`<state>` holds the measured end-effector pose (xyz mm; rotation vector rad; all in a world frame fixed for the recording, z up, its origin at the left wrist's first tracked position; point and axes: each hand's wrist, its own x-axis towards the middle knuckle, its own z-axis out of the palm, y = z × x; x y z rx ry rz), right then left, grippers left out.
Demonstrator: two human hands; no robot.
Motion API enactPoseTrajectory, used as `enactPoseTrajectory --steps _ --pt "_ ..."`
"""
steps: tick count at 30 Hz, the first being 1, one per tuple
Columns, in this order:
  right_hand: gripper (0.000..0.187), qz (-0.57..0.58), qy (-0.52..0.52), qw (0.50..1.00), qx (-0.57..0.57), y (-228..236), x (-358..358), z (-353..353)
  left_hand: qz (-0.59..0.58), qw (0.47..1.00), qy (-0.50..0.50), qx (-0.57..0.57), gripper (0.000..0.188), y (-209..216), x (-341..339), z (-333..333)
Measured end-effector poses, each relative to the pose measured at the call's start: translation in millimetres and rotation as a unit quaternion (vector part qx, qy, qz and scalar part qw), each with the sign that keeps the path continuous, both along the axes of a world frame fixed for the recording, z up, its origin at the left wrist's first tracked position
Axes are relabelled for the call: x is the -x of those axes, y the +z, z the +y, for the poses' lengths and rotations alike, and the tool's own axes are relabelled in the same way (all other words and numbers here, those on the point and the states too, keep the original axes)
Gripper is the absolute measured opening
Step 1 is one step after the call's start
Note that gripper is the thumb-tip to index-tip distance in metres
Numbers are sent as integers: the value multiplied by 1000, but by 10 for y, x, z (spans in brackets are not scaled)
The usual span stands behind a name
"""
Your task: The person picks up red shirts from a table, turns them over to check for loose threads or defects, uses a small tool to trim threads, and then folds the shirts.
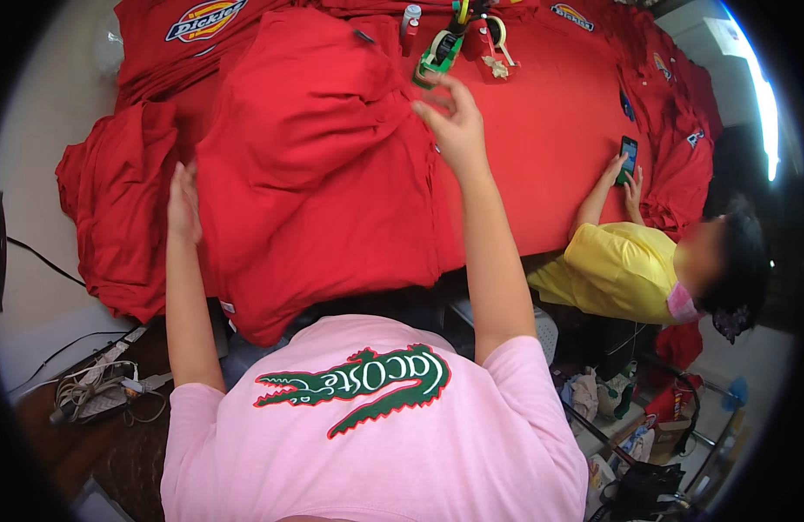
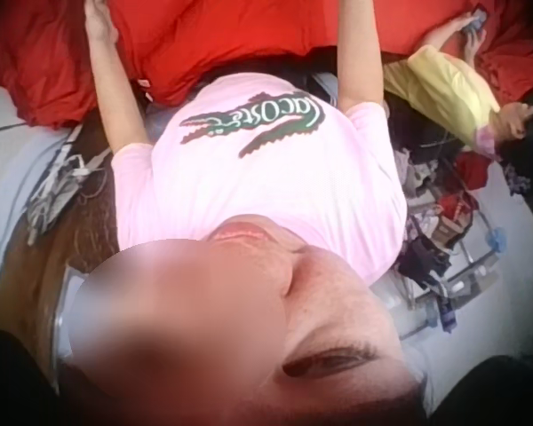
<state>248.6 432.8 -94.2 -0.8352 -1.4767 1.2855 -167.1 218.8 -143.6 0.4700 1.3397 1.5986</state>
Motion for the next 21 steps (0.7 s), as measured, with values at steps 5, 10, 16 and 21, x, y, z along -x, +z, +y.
enactPoseTrajectory --steps 5,10,16,21 --pt "32 -189 -39 968 163 -751 -479 -466 -52 994 -38 86 64 -621 -213 -864" --pt "30 -432 -47 895 103 -1083 -649 -1035 -37 988 49 140 53 -649 -435 -1258" --pt "17 -148 10 957 249 -615 -994 -1094 -68 993 -71 62 51 -86 -383 -1220" --pt "11 -81 -59 980 173 86 -1298 -750 13 990 -89 -106 51 521 -91 -904"
